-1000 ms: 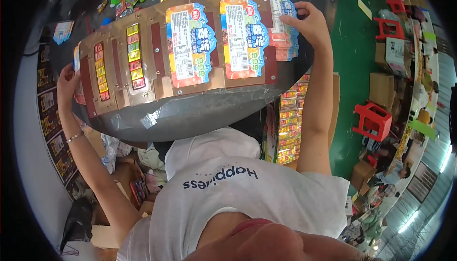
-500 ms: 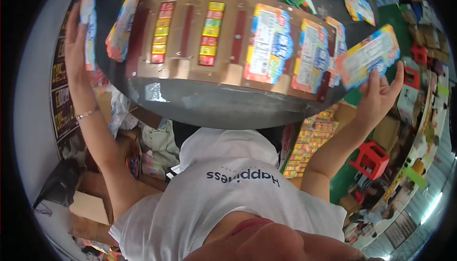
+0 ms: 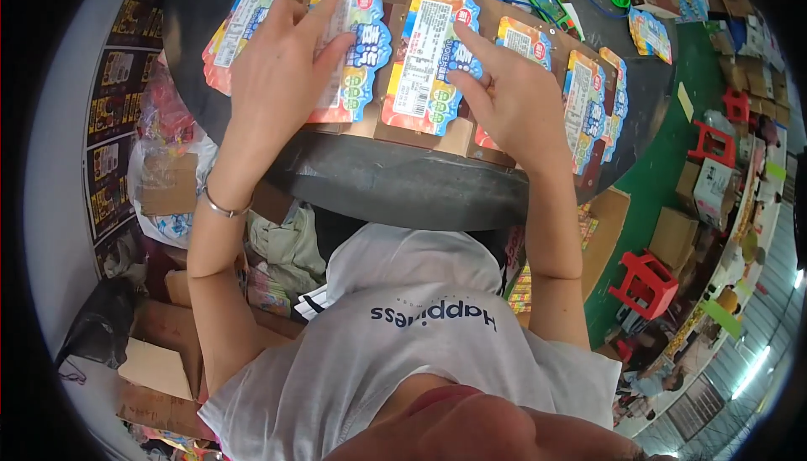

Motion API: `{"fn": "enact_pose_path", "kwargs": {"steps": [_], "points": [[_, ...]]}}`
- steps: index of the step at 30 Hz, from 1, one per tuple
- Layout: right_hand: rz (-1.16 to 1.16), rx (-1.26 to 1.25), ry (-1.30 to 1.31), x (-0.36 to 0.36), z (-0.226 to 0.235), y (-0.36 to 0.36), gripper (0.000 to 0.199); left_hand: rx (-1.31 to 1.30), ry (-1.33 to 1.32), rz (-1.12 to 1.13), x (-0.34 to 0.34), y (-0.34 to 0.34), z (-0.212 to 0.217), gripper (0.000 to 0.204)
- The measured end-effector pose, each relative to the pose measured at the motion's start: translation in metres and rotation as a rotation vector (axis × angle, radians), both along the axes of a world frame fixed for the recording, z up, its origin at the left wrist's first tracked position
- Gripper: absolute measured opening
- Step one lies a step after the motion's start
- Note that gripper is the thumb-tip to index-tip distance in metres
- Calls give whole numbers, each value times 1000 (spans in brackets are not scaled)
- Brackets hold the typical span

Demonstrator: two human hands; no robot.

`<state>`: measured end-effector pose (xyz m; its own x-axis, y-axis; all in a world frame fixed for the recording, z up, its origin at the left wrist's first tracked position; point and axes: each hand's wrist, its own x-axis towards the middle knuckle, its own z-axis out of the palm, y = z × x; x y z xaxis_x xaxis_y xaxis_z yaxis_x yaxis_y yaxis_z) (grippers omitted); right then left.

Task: Placing toy strips into a rotating assembly jig and applying printed cardboard covers.

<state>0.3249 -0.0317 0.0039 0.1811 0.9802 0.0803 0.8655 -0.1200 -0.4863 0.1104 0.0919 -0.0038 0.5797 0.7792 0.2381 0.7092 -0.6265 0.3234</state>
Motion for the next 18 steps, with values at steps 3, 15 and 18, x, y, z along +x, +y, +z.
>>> {"fn": "enact_pose_path", "kwargs": {"steps": [3, 15, 18], "points": [[19, 61, -100, 0, -1, 0, 45, 222, 221, -104, -5, 17, -7, 54], [-724, 527, -666, 188, -27, -98, 57, -60, -85, -319, -18, -41, 31, 83], [-1211, -138, -474, 327, -66, -149, 58, -1258, -280, -1136, -35, -62, 28, 62]]}}
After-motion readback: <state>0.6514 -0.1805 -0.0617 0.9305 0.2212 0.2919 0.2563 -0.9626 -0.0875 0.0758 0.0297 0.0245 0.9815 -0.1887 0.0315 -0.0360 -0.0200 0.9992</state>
